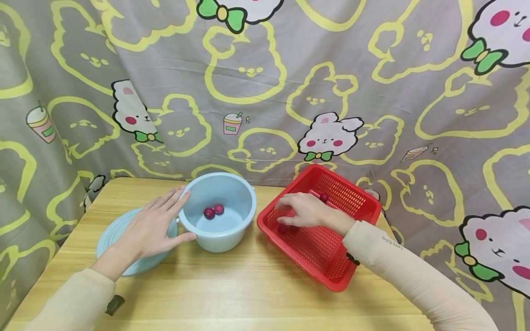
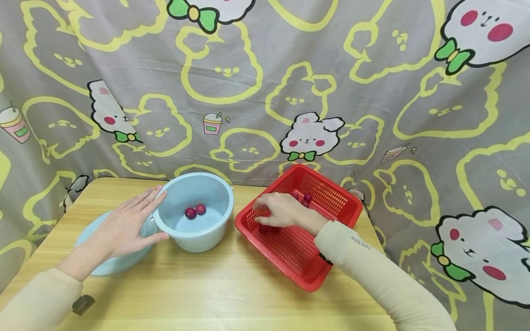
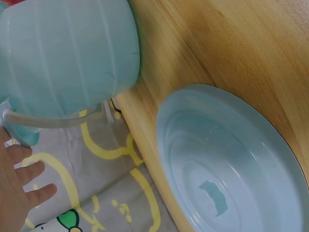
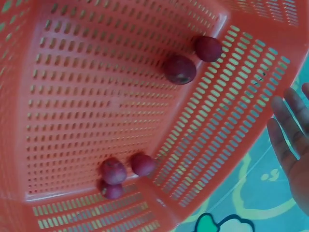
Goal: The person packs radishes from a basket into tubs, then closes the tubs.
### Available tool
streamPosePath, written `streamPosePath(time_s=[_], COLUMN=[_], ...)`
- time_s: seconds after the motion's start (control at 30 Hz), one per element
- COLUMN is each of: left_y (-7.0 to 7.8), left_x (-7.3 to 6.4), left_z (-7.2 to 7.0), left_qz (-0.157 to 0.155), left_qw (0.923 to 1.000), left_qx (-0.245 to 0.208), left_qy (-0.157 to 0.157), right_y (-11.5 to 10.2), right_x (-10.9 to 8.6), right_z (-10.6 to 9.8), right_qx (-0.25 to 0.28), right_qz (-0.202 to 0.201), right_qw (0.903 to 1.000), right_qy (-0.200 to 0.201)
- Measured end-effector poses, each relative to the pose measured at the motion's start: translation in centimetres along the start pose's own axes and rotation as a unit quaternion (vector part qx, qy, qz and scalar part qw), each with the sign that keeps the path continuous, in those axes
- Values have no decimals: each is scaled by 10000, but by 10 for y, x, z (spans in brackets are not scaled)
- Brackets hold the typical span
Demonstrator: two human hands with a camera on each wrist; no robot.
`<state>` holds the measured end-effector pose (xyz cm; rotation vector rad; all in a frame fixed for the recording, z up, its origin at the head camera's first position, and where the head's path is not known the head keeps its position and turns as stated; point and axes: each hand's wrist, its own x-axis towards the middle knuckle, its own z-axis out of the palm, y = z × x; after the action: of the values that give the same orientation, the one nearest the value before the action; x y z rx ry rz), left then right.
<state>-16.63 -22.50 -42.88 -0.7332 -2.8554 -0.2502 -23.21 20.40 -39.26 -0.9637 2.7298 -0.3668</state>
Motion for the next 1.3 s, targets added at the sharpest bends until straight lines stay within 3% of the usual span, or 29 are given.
streamPosePath(time_s=[0.53,0.87,1.03,1.3], left_y=[0,0,-1,-1], left_x=[0,0,0,0], left_z=[0,0,1,1], left_qz=[5,16,15,42], left_qw=[10000,10000,10000,9999], left_qx=[-34,-21,-15,-23], left_qy=[42,49,63,100], right_y=[37,46,48,53], right_x=[2,5,7,14], right_z=[17,20,19,21], right_qx=[-93,-198,-455,-597], right_qz=[456,591,471,589], right_qw=[9983,9966,9962,9926], right_qy=[-359,-533,-567,-877])
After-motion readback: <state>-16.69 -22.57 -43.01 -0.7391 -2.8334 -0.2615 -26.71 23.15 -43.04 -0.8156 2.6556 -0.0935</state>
